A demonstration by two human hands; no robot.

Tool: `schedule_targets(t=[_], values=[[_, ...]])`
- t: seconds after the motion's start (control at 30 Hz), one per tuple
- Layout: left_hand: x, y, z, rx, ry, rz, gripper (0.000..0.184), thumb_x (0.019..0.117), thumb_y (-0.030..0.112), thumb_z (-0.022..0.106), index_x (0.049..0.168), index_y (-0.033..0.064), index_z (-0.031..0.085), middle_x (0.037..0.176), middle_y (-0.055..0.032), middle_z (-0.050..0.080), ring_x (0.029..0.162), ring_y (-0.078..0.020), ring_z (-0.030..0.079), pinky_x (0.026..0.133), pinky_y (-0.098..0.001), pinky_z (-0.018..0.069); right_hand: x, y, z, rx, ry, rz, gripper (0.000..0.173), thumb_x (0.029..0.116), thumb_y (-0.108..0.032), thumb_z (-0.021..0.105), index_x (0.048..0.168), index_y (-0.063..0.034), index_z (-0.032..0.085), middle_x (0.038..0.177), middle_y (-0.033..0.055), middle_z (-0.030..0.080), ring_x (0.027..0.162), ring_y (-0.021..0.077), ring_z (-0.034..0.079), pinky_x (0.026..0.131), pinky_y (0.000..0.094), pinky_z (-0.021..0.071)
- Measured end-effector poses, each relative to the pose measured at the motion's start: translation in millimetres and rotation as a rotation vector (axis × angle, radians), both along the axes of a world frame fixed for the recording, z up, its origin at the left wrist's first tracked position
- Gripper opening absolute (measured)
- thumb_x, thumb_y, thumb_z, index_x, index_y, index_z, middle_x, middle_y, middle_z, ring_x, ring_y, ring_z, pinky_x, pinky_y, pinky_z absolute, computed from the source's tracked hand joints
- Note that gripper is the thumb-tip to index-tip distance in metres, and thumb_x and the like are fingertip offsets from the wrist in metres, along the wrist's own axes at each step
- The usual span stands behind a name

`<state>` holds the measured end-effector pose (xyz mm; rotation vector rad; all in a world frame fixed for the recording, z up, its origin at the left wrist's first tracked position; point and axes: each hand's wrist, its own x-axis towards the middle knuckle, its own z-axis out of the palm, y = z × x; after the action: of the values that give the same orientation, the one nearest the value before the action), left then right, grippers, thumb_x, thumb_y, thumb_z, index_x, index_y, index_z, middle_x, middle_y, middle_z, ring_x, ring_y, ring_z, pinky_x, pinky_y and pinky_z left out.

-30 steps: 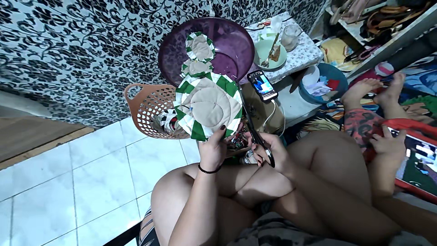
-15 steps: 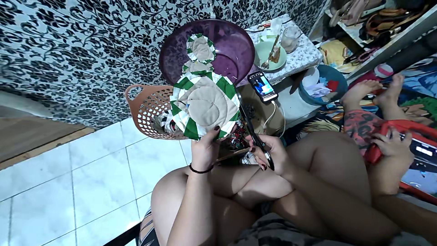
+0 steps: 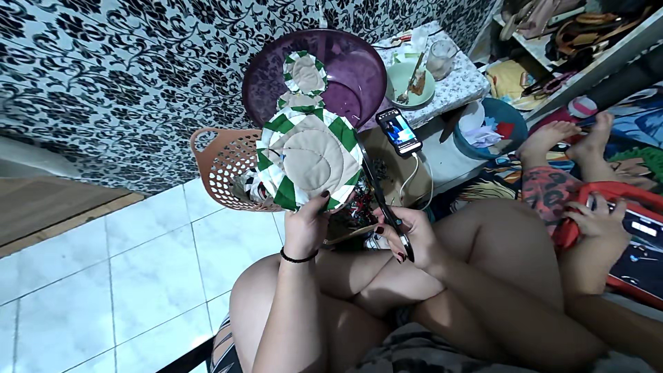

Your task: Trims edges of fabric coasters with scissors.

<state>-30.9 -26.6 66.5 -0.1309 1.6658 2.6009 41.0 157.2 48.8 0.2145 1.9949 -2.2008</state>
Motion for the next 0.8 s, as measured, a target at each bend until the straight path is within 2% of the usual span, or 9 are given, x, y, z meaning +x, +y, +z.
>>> schedule_targets(t=[0.13,0.2,0.27,0.3,0.4,0.5,0.7,0.8], values=[[-1,-1,-2,0.012,0.006,-0.016,0.030,0.0902,-0.009,0.045,0.110,0.0076,0.060,0.096,-0.0056,0.075,0.084,-0.0160,0.074,0.075,-0.0365,0.0639,-1,1,-3,-0.026,0.006,0.040,0.034,0.0949,-0.011,0.069,0.123,0.0053,0.063,0.085,-0.0010,0.063,0.050,0.0003,0.052,0.046,0.0162,0.0484],[-2,-2,-3,0.019,0.008,-0.029,0.031,0.0904,-0.008,0.044,0.112,0.0070,0.059,0.098,-0.0074,0.075,0.086,-0.0198,0.075,0.078,-0.0420,0.0645,-3,3,-9,-0.043,0.049,0.103,0.045,0.0950,-0.021,0.071,0.129,0.0063,0.059,0.092,-0.0002,0.063,0.056,0.0009,0.055,0.050,0.0173,0.0512],[-2,-3,-3,0.025,0.009,-0.036,0.031,0.0908,-0.009,0.043,0.113,0.0063,0.059,0.099,-0.0084,0.075,0.086,-0.0212,0.075,0.078,-0.0430,0.0648,-4,7,-16,-0.036,0.120,0.174,0.062,0.0949,-0.039,0.069,0.133,0.0080,0.054,0.102,0.0009,0.062,0.065,0.0007,0.058,0.058,0.0187,0.0540],[-2,-4,-3,0.024,0.009,-0.040,0.031,0.0905,-0.009,0.043,0.112,0.0062,0.059,0.098,-0.0083,0.075,0.086,-0.0208,0.075,0.077,-0.0420,0.0648,-5,8,-16,-0.028,0.131,0.185,0.065,0.0947,-0.043,0.068,0.132,0.0079,0.054,0.104,0.0016,0.062,0.067,0.0010,0.058,0.060,0.0195,0.0547],[0,-3,-3,0.010,0.005,-0.050,0.031,0.0893,-0.009,0.045,0.109,0.0087,0.062,0.094,-0.0051,0.076,0.081,-0.0156,0.075,0.072,-0.0355,0.0644,-7,10,-15,-0.015,0.111,0.170,0.057,0.0949,-0.038,0.068,0.129,0.0061,0.056,0.104,0.0022,0.063,0.067,0.0024,0.060,0.061,0.0203,0.0562],[1,-3,-3,-0.007,-0.007,-0.077,0.030,0.0903,-0.008,0.044,0.109,0.0074,0.061,0.093,-0.0060,0.076,0.079,-0.0165,0.075,0.071,-0.0361,0.0646,-8,10,-13,-0.012,0.096,0.161,0.054,0.0955,-0.035,0.069,0.129,0.0059,0.057,0.105,0.0032,0.063,0.066,0.0023,0.059,0.060,0.0198,0.0555],[3,-1,-3,-0.027,-0.007,-0.101,0.030,0.0898,-0.007,0.046,0.109,0.0093,0.062,0.093,-0.0034,0.075,0.081,-0.0141,0.074,0.071,-0.0347,0.0643,-11,10,-12,-0.034,0.097,0.122,0.047,0.0972,-0.033,0.067,0.124,0.0043,0.058,0.093,-0.0001,0.061,0.061,0.0025,0.058,0.057,0.0197,0.0560],[3,-1,-2,-0.018,-0.004,-0.103,0.029,0.0907,-0.007,0.045,0.107,0.0092,0.062,0.089,-0.0036,0.075,0.076,-0.0138,0.074,0.069,-0.0336,0.0640,-11,10,-11,-0.033,0.086,0.112,0.045,0.0963,-0.032,0.068,0.123,0.0033,0.059,0.090,-0.0014,0.060,0.059,0.0020,0.057,0.055,0.0188,0.0547]])
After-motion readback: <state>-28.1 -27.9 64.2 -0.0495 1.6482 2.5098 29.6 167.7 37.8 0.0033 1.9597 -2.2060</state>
